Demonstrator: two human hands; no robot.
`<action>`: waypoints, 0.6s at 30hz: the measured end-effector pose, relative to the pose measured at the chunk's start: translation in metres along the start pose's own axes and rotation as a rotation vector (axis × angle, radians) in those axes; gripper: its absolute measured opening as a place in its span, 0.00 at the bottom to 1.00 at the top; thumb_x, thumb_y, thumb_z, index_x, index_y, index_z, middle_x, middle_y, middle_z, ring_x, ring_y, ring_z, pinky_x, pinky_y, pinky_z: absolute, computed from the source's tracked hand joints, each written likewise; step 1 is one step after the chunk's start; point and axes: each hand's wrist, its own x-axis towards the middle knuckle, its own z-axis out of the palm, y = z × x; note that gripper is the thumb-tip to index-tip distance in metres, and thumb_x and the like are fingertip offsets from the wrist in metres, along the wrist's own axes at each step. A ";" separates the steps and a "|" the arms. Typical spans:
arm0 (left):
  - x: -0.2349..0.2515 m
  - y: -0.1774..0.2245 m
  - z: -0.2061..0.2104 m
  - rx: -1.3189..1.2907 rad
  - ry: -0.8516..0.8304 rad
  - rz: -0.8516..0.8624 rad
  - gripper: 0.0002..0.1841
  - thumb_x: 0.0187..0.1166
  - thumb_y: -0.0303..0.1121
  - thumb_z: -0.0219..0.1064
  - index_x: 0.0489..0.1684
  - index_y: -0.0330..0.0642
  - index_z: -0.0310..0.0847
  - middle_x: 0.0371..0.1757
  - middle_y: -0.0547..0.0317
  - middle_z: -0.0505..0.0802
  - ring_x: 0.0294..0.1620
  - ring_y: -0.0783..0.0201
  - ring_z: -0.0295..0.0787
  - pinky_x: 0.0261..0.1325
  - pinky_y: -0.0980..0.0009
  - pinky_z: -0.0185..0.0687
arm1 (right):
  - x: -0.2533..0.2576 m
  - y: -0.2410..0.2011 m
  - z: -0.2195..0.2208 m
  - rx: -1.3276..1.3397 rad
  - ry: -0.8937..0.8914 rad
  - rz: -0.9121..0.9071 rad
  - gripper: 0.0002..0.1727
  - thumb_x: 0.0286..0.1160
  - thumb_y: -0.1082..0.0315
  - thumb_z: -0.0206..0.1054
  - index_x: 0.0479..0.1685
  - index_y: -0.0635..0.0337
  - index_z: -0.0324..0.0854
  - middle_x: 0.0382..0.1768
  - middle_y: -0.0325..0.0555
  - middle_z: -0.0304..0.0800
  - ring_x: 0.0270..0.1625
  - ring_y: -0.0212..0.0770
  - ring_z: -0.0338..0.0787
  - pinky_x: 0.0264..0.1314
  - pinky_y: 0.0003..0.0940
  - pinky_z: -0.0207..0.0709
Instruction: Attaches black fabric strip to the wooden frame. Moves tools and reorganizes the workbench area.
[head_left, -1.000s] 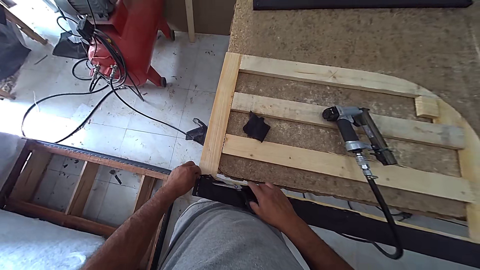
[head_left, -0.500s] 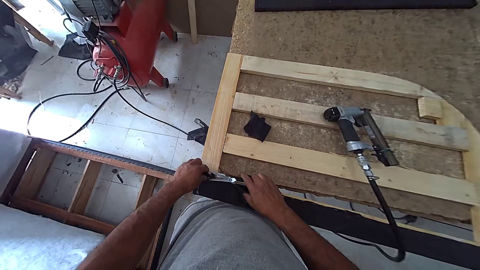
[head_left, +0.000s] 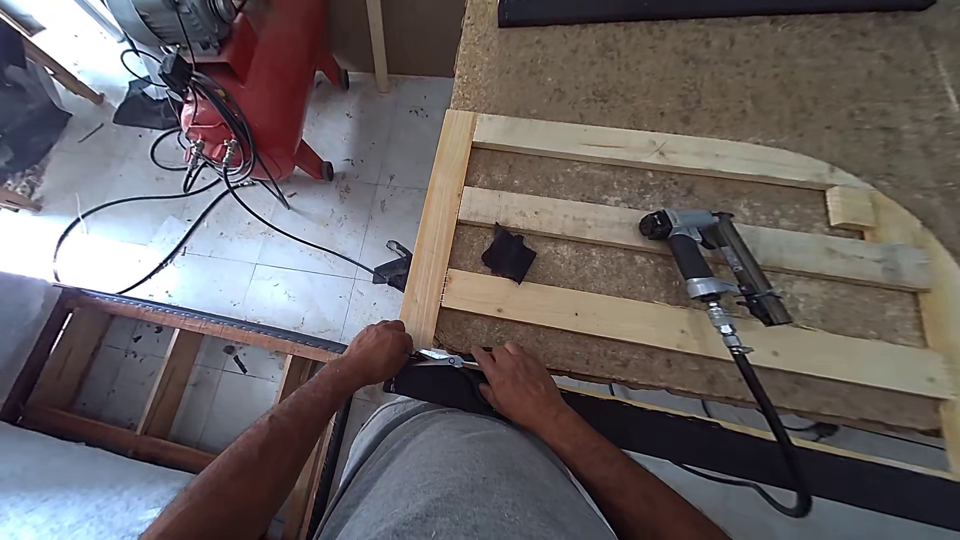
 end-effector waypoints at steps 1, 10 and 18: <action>-0.001 0.001 -0.002 0.009 0.002 0.005 0.11 0.84 0.37 0.63 0.46 0.50 0.93 0.53 0.58 0.91 0.62 0.57 0.87 0.67 0.53 0.83 | 0.004 -0.002 0.001 0.011 0.005 -0.010 0.28 0.78 0.52 0.65 0.78 0.49 0.78 0.49 0.53 0.90 0.59 0.57 0.87 0.62 0.53 0.79; -0.002 0.013 -0.004 0.235 0.005 0.015 0.09 0.84 0.33 0.61 0.43 0.47 0.90 0.51 0.58 0.90 0.60 0.55 0.85 0.59 0.54 0.83 | 0.029 -0.027 -0.002 -0.016 0.024 -0.144 0.25 0.79 0.54 0.64 0.75 0.47 0.80 0.45 0.54 0.91 0.55 0.57 0.88 0.61 0.53 0.79; -0.004 0.008 0.004 0.204 0.078 0.011 0.09 0.83 0.32 0.62 0.42 0.48 0.90 0.50 0.60 0.90 0.57 0.56 0.86 0.55 0.54 0.82 | 0.029 -0.021 0.008 -0.048 0.184 -0.249 0.20 0.80 0.62 0.64 0.70 0.50 0.84 0.33 0.49 0.89 0.43 0.53 0.89 0.50 0.48 0.82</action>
